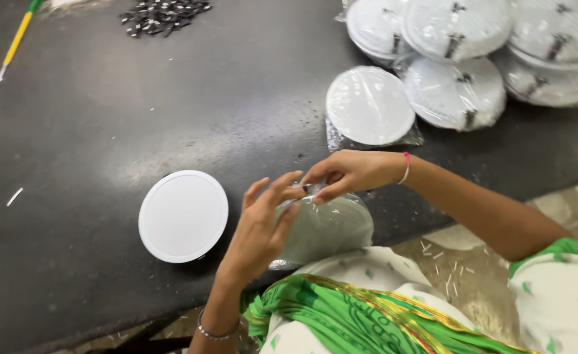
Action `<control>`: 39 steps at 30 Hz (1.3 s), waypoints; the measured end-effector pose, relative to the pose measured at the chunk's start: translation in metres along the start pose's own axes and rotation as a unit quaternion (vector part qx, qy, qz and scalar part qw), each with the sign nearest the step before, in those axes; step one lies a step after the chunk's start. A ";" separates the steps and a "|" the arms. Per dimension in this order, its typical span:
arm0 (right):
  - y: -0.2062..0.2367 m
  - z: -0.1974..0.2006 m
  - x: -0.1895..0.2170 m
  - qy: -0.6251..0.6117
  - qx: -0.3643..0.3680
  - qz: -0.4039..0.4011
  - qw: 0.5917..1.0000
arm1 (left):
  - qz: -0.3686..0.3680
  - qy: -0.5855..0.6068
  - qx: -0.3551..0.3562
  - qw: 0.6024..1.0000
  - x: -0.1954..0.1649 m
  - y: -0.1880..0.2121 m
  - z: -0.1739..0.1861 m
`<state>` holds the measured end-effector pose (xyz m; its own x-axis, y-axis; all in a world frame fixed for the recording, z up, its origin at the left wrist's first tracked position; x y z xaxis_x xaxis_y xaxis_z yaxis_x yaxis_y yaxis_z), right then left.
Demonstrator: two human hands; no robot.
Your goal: The person wraps round LED panel lights in clear plastic bags at a work table, twisting the bag closed around each light, and stacks the wrapped lights with a pile of already wrapped units. They occasionally reach into a fabric sack for supplies and handle cardboard sheets beside the table.
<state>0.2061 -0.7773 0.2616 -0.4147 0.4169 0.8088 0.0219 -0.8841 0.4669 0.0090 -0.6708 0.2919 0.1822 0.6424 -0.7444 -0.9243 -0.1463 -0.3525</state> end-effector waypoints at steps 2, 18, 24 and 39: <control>0.021 -0.007 0.015 -0.024 0.012 0.062 0.998 | 0.010 0.073 -0.028 0.997 0.002 0.009 0.006; 0.035 0.010 -0.076 0.431 -0.550 0.086 0.711 | 0.138 0.204 -0.154 0.957 0.038 0.048 -0.009; -0.005 0.015 -0.141 0.378 -0.608 -0.065 0.695 | 0.141 0.135 -0.048 0.980 0.029 0.053 -0.059; 0.364 -0.418 -0.387 -0.031 -0.530 -0.357 0.769 | -0.027 -0.031 0.499 0.866 -0.116 0.063 -0.370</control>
<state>-0.0060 -1.3485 -0.0312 0.0671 0.8561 0.5125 -0.9582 -0.0880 0.2724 0.0538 -1.0326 0.1468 0.2438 0.6713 -0.6999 -0.7503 0.5878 0.3024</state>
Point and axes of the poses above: each hand's wrist, its own y-axis away from the middle knuckle, its own z-axis out of the back of the hand, x = y × z, the point moved 3 cm from there along -y, towards the middle knuckle, and after that the axes turned 7 degrees about -z, right-handed, at the moved point
